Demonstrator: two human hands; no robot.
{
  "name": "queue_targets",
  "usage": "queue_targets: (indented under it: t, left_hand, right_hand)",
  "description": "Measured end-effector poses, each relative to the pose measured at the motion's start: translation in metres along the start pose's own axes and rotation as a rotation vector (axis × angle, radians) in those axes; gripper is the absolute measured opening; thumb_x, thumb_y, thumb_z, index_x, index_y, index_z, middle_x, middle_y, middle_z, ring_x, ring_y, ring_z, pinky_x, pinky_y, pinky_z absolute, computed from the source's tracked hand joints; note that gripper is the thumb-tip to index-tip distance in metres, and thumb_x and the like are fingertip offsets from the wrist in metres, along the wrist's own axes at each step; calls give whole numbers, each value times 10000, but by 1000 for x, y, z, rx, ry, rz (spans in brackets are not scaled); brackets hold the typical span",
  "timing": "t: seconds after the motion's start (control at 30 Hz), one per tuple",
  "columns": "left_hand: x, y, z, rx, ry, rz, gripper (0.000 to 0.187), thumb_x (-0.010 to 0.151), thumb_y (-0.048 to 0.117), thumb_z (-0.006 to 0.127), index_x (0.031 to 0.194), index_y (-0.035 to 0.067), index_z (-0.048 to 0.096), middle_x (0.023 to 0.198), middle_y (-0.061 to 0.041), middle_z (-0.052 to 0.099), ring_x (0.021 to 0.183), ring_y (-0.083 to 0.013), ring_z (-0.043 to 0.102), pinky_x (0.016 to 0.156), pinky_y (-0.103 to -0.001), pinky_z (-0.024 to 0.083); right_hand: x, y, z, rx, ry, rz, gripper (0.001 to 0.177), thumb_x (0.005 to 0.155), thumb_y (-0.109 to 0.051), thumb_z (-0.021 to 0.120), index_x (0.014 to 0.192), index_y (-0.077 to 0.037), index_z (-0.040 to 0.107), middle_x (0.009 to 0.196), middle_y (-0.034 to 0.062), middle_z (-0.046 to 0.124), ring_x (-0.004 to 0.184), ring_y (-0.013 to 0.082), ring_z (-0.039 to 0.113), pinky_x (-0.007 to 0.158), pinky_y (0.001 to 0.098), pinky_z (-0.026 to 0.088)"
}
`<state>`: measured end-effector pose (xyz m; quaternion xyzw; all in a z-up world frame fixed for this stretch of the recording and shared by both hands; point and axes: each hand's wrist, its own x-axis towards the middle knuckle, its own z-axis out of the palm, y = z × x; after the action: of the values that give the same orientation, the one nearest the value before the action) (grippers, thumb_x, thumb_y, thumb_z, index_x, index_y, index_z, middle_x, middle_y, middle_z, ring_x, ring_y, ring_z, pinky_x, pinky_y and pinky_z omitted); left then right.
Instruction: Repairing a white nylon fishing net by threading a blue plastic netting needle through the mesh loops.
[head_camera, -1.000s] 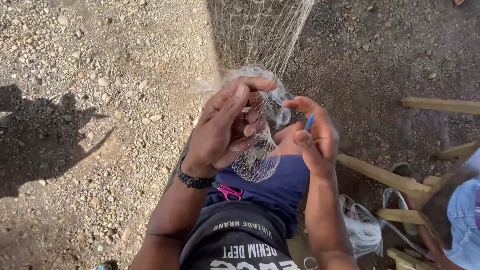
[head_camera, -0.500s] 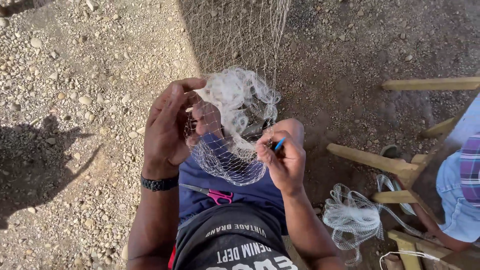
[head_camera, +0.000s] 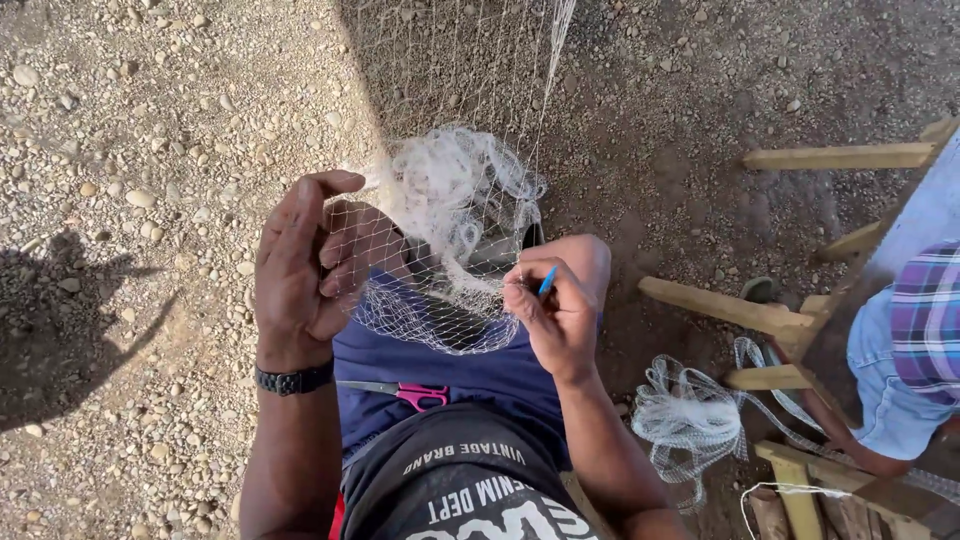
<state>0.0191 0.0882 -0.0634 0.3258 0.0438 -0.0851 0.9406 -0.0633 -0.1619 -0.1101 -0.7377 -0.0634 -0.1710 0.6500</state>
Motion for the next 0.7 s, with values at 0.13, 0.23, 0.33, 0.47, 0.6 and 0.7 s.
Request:
queue_targets:
  t: [0.13,0.23,0.33,0.47,0.6,0.7]
  left_hand:
    - [-2,3,6,26,31,-2,332,1095,233,475,1163,-56,623,533,13,427,360,-10,436,307,-100,403]
    - [-2,-16,-13,25,-4,42,467,1053,283,562,1351,-76,552,717,-80,649,556,-85,672,471,-169,579]
    - [-5,-30,-23,234,-107,79,876,913,608,676,1513,11,448,993,-142,659,948,-223,667,892,-347,587]
    - [-26,-58,-25,168,-109,58,1120,793,766,678,1570,29,352,1253,-182,617,1200,-299,606,1053,-423,511]
    - [-52,-89,-32,296,-194,79,1191,704,653,808,1572,-12,335,1399,-214,547,1330,-298,521,1152,-431,410]
    - [-61,-95,-18,534,-249,144,1152,688,492,898,1583,5,360,1453,-195,528,1391,-306,463,1202,-466,328]
  right_hand:
    - [2,-1,6,13,-9,21,153,958,-103,738,971,46,706,768,138,671,662,168,696,604,291,574]
    - [5,-7,10,-10,-22,9,153,973,-106,723,977,42,685,758,146,651,665,165,674,612,299,569]
    - [0,-2,18,-28,42,0,153,967,-119,734,1002,28,706,791,146,675,698,151,670,635,307,575]
    - [-1,4,20,-86,61,-33,154,978,-134,726,1023,8,689,819,143,665,755,121,656,660,295,572]
    - [-1,16,24,-101,85,-76,131,976,-99,728,1021,15,684,845,159,692,729,158,663,639,328,579]
    - [-1,17,29,-113,83,-84,140,975,-108,735,1017,12,678,834,168,692,712,178,662,628,350,577]
